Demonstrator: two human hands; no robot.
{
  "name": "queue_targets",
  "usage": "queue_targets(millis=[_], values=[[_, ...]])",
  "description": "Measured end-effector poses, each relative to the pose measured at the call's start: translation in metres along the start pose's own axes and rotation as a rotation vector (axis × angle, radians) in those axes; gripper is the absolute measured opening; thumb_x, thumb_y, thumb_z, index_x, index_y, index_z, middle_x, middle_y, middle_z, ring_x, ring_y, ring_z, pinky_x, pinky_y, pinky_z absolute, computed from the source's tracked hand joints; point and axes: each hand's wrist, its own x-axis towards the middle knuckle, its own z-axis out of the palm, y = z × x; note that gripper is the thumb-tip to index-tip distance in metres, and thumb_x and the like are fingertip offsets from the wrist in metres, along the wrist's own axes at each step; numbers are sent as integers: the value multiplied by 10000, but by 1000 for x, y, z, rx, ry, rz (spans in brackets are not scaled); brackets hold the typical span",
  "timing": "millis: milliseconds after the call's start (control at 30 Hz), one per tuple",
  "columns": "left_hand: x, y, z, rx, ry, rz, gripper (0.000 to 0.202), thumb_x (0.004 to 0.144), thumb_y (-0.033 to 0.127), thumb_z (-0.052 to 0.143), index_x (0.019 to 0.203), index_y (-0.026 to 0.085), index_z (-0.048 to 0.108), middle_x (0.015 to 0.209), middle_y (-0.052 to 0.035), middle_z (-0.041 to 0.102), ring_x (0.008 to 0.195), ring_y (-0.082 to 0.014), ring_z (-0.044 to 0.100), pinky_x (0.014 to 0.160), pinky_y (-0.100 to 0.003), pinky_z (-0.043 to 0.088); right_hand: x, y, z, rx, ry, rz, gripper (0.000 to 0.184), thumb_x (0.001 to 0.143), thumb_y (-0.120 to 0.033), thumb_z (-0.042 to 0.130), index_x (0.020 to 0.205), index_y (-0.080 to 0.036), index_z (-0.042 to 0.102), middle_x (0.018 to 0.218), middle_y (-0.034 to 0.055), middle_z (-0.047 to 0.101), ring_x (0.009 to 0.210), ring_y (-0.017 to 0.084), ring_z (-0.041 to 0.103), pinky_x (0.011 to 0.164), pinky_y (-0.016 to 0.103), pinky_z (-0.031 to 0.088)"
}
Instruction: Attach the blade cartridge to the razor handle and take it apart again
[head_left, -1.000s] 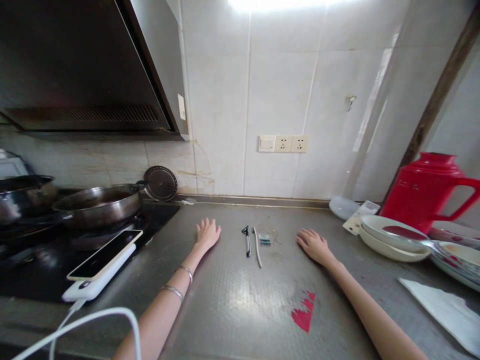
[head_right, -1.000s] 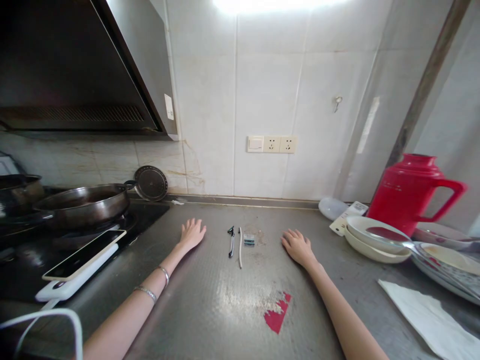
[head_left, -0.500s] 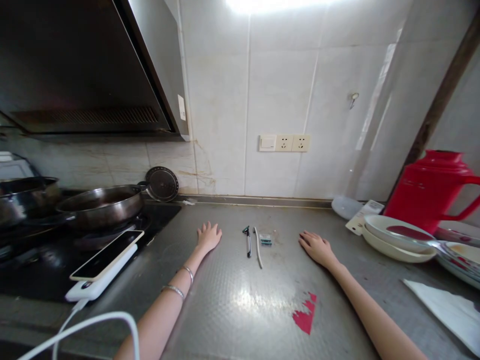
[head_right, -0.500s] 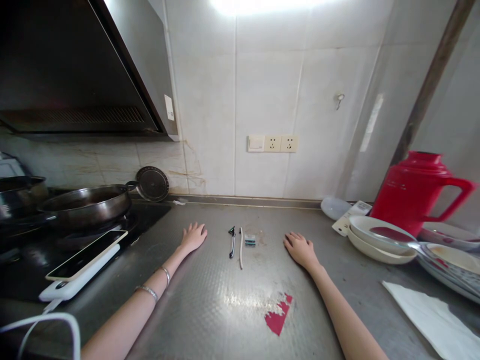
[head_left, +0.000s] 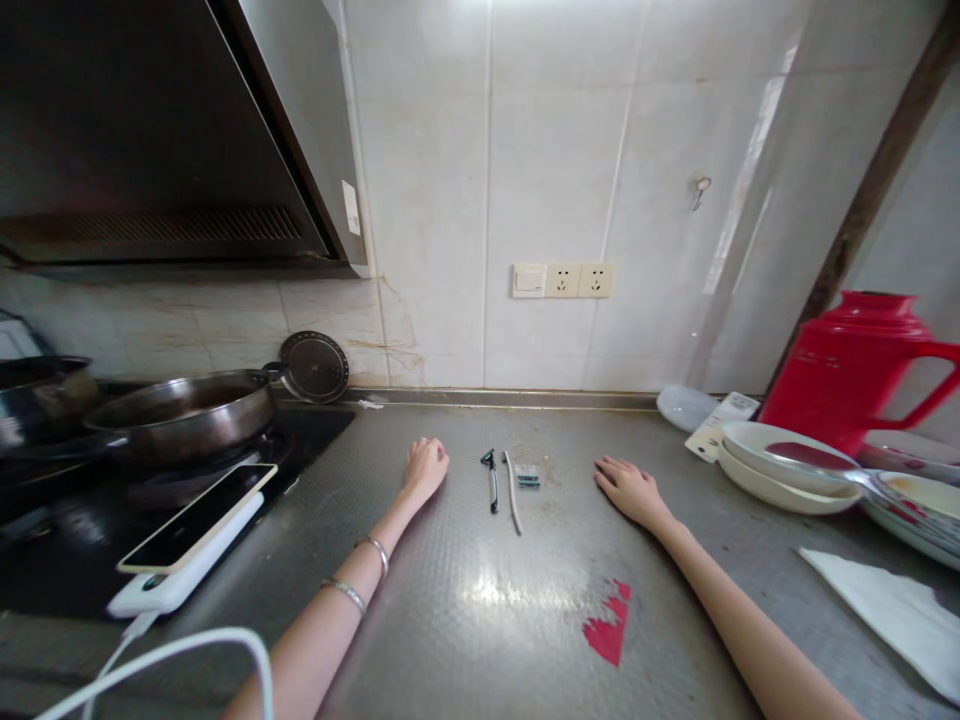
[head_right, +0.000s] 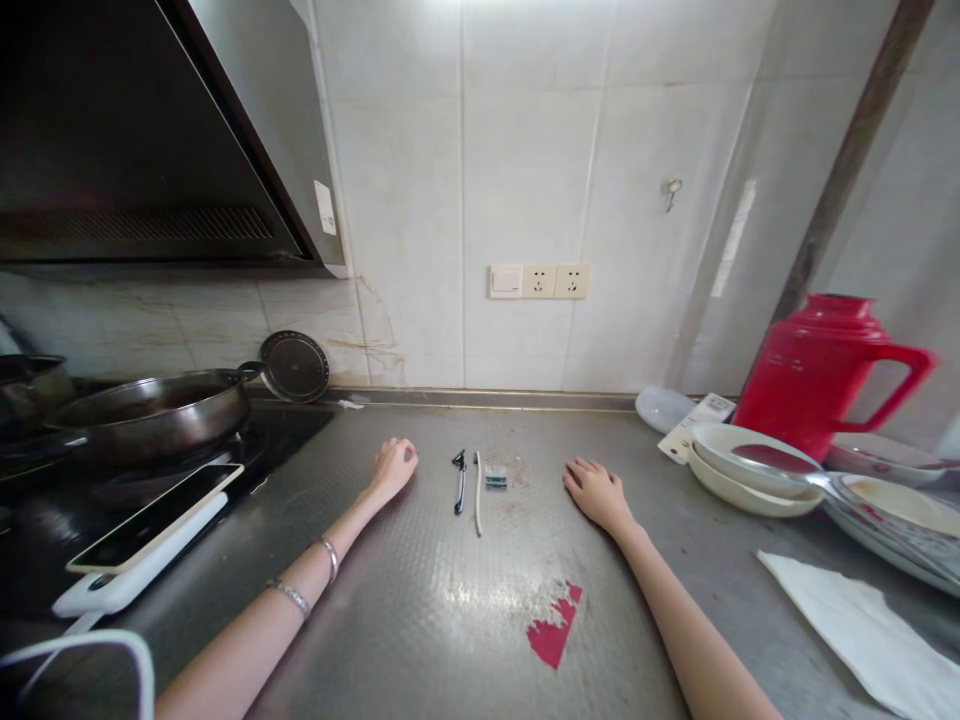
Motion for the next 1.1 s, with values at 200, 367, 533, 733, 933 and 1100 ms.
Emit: queue_targets(millis=[200,367,533,733,933,1100], values=[[-10,54,5,-93,-190,149,218,782,304,508,811,182,687,902,-100,687,867,-203,620,747,-284,430,0,0,-1,-6,5,1,444,872,-417,317,1200,-250,566,1332,67,492,1235,261,398,975,491,284],[-11,80,11,25,-199,137,335,771,417,506,831,150,699,901,-161,689,893,-270,635,738,-331,449,0,0,-1,4,-5,3,439,870,-416,319,1200,-261,564,1336,65,487,1239,269,391,968,500,284],[-8,91,13,51,-240,126,304,759,334,528,928,131,677,949,-182,675,933,-287,631,754,-338,458,0,1,-1,8,-4,-1,440,868,-417,320,1201,-263,562,1335,65,488,1233,276,396,961,508,288],[-2,86,12,-106,-277,31,183,732,276,553,788,147,670,892,-150,689,944,-273,626,733,-311,445,0,1,-1,4,7,2,433,867,-411,325,1193,-265,569,1326,68,497,1227,267,406,967,495,285],[13,68,2,-641,-437,-155,237,768,269,538,582,125,562,633,-76,654,723,-187,657,638,-244,463,0,0,0,-3,13,0,439,864,-411,325,1190,-250,570,1322,66,501,1224,266,410,960,490,300],[22,54,-4,-899,-523,-312,236,866,283,401,724,124,503,556,-16,580,493,-104,598,509,-211,479,0,-1,-1,2,23,-4,444,863,-411,325,1188,-238,572,1323,67,500,1218,268,416,964,487,298]])
